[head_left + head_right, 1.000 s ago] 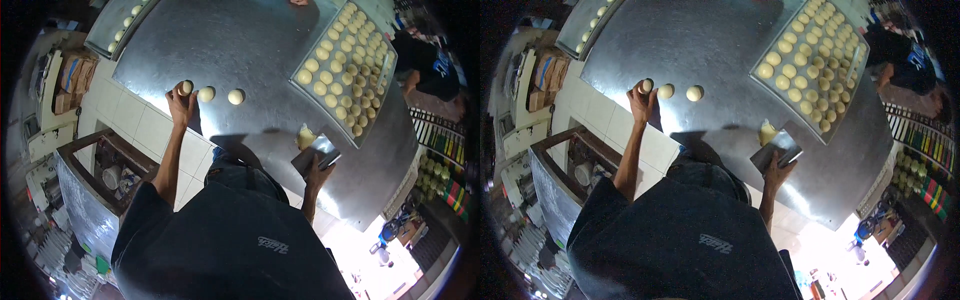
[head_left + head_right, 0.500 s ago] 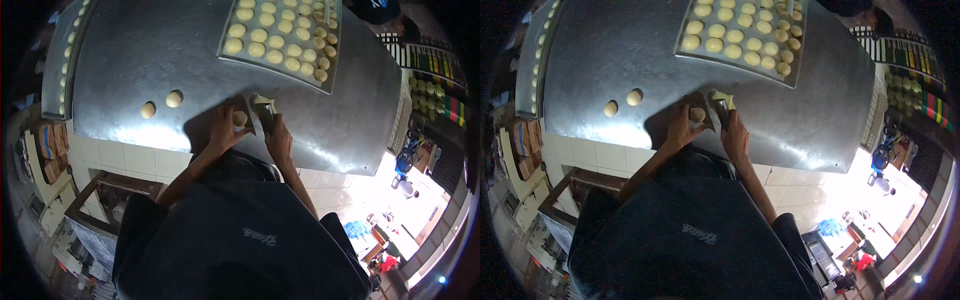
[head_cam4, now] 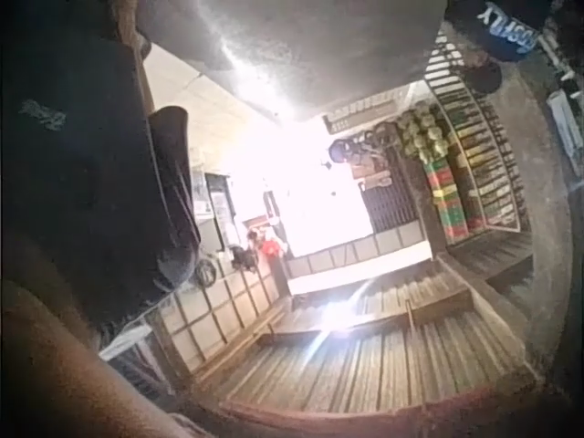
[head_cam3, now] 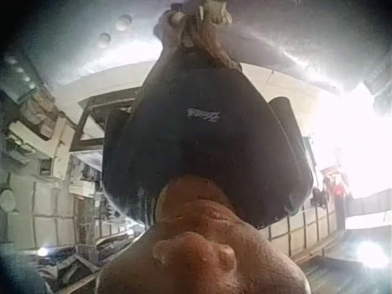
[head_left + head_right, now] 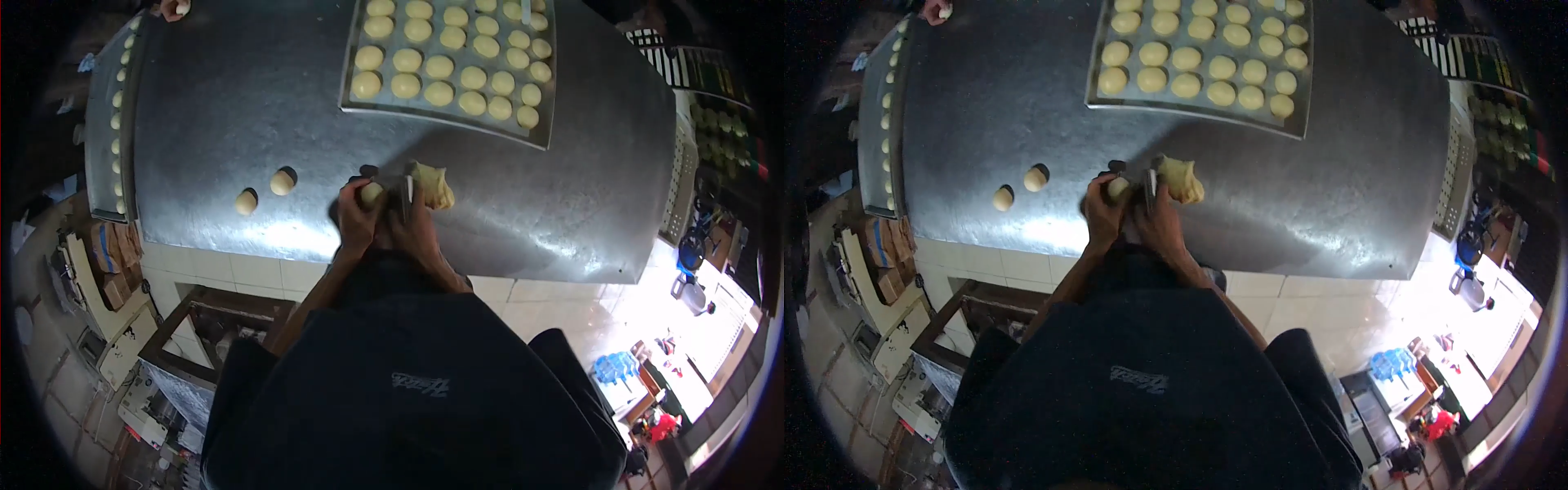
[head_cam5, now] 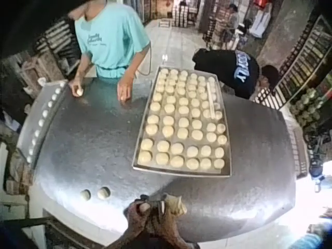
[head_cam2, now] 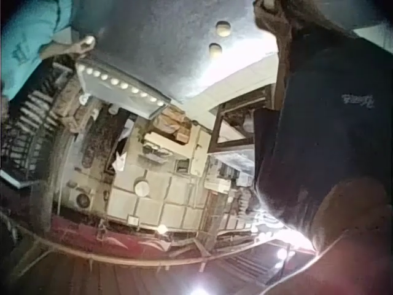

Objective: Shaping dough into small round buns and placing them on a tray.

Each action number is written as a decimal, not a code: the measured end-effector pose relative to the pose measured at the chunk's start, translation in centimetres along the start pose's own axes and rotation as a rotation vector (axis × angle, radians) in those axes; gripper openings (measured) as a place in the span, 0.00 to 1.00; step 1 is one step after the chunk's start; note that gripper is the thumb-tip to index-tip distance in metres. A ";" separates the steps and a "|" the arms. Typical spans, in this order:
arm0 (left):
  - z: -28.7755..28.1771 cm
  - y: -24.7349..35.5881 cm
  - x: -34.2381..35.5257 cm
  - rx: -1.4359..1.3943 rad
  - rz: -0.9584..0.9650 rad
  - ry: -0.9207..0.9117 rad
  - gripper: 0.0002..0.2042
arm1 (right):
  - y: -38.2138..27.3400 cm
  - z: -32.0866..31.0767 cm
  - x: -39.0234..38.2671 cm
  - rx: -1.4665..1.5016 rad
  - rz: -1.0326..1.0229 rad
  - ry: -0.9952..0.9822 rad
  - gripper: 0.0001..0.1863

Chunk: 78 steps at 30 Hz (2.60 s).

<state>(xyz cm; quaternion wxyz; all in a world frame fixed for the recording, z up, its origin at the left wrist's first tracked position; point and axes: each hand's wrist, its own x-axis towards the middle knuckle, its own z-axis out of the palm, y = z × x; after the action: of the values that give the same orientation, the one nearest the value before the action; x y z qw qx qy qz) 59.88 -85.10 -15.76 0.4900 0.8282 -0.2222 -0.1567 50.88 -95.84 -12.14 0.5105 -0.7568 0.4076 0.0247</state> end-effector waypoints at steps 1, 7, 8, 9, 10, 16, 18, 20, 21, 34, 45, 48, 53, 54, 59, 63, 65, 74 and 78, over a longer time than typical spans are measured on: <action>-0.8 -0.4 0.2 0.012 0.013 0.015 0.22 | -0.4 0.1 -0.1 0.125 -0.041 0.046 0.27; -5.2 -2.9 3.8 0.303 0.038 0.034 0.15 | -0.4 -5.4 -2.3 0.076 0.226 0.256 0.32; -5.0 -3.0 4.1 0.364 0.222 0.227 0.13 | -0.1 -6.1 -2.8 0.075 0.176 0.248 0.32; -4.5 -2.9 4.6 0.363 0.200 0.187 0.13 | 0.2 -6.8 -3.6 -0.008 0.193 0.294 0.33; -4.0 -2.6 4.5 0.330 0.217 0.216 0.11 | 0.5 -7.2 -4.3 -0.106 0.227 0.347 0.34; -1.2 -1.6 3.1 0.175 0.451 -0.015 0.08 | 2.9 -7.1 -6.5 -0.095 0.225 0.489 0.36; -1.4 -2.1 2.9 0.332 0.295 0.039 0.09 | 4.5 -7.2 -6.6 -0.124 0.204 0.578 0.37; -1.8 -2.5 3.3 0.432 0.249 0.240 0.10 | 6.6 -7.8 -5.8 -0.105 0.243 0.591 0.38; -1.9 -2.7 3.8 0.435 0.311 0.199 0.10 | 7.5 -8.1 -5.1 -0.100 0.271 0.625 0.39; -1.2 -2.1 1.8 0.383 0.232 0.245 0.07 | 9.3 -9.1 -1.8 -0.359 -0.080 0.891 0.27; -0.7 -2.4 -1.6 0.209 0.447 0.238 0.13 | -2.4 -5.0 2.1 -0.085 -0.455 0.512 0.10; -2.1 -4.6 -5.3 -0.144 0.105 -0.133 0.16 | -6.8 -0.1 2.5 -0.049 -0.534 0.321 0.09; -14.7 -8.4 -7.0 -0.353 -0.002 0.214 0.20 | -14.8 13.3 1.7 -0.010 -0.665 -0.217 0.17; -18.3 -8.9 -6.1 -0.436 -0.055 0.330 0.19 | -16.1 16.2 1.6 -0.069 -0.658 -0.235 0.21; -34.3 -12.3 -1.1 -0.140 0.032 0.582 0.24 | -18.3 26.0 1.1 -0.536 -0.876 -0.074 0.31; -39.5 -16.3 1.3 0.368 0.000 0.278 0.28 | -17.8 28.0 1.4 -0.531 -0.721 -0.077 0.28; -39.8 -18.0 2.1 0.295 0.033 0.267 0.29 | -17.7 28.1 2.1 -0.399 -0.712 -0.140 0.22; -42.1 -20.4 4.0 0.107 -0.032 0.109 0.19 | -21.5 34.5 4.2 0.065 -0.440 -0.048 0.22; -47.9 -20.1 4.4 -0.013 -0.090 0.285 0.20 | -22.8 35.5 4.1 -0.459 -0.546 0.061 0.30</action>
<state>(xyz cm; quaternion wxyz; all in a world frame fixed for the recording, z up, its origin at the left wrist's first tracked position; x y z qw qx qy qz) 90.76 -43.37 -11.12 0.5142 0.8481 -0.1123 -0.0607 81.68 -66.81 -13.83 0.3026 -0.9331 0.1892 -0.0440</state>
